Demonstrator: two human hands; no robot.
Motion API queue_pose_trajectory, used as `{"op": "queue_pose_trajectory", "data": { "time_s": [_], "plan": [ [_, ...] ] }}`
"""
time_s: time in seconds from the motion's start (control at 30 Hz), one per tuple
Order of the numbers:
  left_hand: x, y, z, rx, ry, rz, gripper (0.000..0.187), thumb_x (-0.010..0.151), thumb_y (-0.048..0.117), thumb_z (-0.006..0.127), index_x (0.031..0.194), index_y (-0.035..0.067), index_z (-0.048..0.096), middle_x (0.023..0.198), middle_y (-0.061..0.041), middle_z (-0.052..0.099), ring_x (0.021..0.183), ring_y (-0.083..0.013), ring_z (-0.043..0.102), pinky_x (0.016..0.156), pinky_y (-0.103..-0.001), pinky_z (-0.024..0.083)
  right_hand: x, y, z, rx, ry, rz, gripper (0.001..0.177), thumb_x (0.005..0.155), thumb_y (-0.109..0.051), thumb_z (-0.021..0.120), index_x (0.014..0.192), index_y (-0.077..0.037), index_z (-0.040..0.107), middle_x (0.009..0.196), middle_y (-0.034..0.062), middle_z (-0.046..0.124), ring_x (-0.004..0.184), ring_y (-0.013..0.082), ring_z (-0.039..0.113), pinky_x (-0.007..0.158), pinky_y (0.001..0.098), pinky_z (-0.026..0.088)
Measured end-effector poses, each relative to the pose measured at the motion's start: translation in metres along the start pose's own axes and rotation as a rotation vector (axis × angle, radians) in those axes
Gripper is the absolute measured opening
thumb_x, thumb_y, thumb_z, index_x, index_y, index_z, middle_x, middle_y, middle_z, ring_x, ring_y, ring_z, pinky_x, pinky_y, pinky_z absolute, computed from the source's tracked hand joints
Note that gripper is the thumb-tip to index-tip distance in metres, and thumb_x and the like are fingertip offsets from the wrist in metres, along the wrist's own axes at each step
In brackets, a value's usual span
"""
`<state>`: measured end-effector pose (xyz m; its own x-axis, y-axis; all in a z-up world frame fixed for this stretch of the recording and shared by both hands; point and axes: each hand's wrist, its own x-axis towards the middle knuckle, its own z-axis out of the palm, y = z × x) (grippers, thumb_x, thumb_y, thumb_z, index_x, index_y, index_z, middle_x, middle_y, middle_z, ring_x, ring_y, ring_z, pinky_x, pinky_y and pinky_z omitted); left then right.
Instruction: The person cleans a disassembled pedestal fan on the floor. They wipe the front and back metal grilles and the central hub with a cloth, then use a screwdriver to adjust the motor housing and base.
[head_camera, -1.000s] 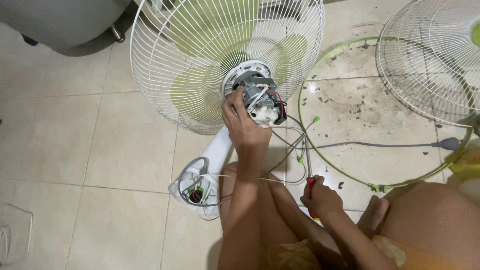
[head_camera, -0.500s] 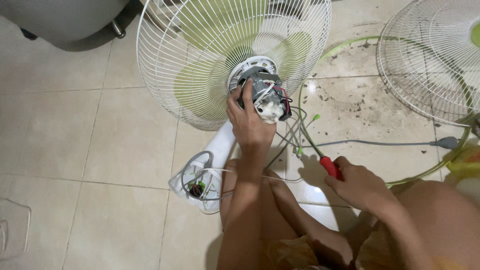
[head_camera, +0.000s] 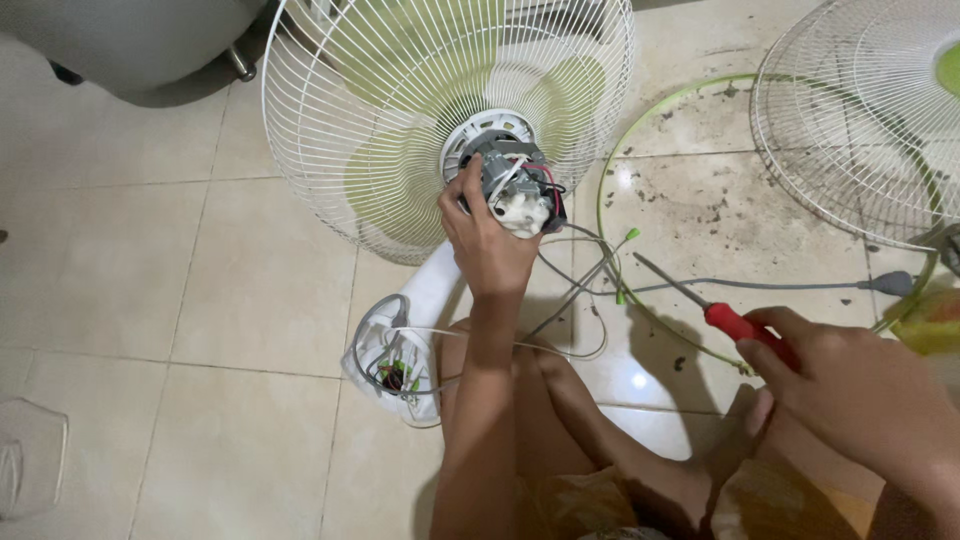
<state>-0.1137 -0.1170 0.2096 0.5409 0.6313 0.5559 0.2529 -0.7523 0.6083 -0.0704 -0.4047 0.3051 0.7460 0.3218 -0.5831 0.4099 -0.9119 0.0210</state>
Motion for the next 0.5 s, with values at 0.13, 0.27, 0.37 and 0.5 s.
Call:
{"op": "queue_pose_trajectory", "data": {
  "time_s": [0.13, 0.27, 0.37, 0.5],
  "plan": [
    [0.000, 0.002, 0.000, 0.010, 0.010, 0.012, 0.106, 0.061, 0.024, 0.099, 0.150, 0.015, 0.041, 0.131, -0.016, 0.046, 0.126, -0.0401, 0.050, 0.106, -0.051, 0.046, 0.001, 0.003, 0.001, 0.126, 0.180, -0.015, 0.040, 0.103, -0.038, 0.054, 0.134, -0.015, 0.068, 0.060, 0.0069, 0.072, 0.049, 0.0225, 0.070, 0.054, 0.0336, 0.058],
    [-0.001, 0.004, 0.004, 0.024, 0.028, 0.038, 0.103, 0.063, 0.023, 0.097, 0.149, 0.016, 0.042, 0.132, -0.015, 0.047, 0.126, -0.0407, 0.050, 0.107, -0.051, 0.046, -0.003, 0.001, 0.001, 0.304, 0.355, -0.002, 0.042, 0.103, -0.032, 0.059, 0.140, -0.013, 0.066, 0.062, 0.0108, 0.067, 0.050, 0.0243, 0.065, 0.050, 0.0361, 0.056],
    [-0.003, 0.005, 0.007, 0.040, 0.003, 0.011, 0.100, 0.063, 0.021, 0.096, 0.149, 0.016, 0.044, 0.134, -0.016, 0.046, 0.127, -0.0416, 0.049, 0.106, -0.051, 0.046, -0.009, -0.004, 0.001, 0.444, 0.522, -0.079, 0.043, 0.101, -0.030, 0.065, 0.139, -0.010, 0.069, 0.069, 0.0168, 0.071, 0.055, 0.0266, 0.069, 0.055, 0.0372, 0.053],
    [-0.004, 0.005, 0.007, 0.039, 0.003, 0.035, 0.100, 0.064, 0.021, 0.095, 0.150, 0.017, 0.043, 0.134, -0.015, 0.046, 0.128, -0.0401, 0.049, 0.109, -0.052, 0.045, -0.015, -0.022, 0.000, 0.648, 0.680, -0.264, 0.045, 0.094, -0.025, 0.070, 0.136, -0.008, 0.068, 0.087, 0.0183, 0.073, 0.066, 0.0263, 0.070, 0.061, 0.0362, 0.053]
  ]
}}
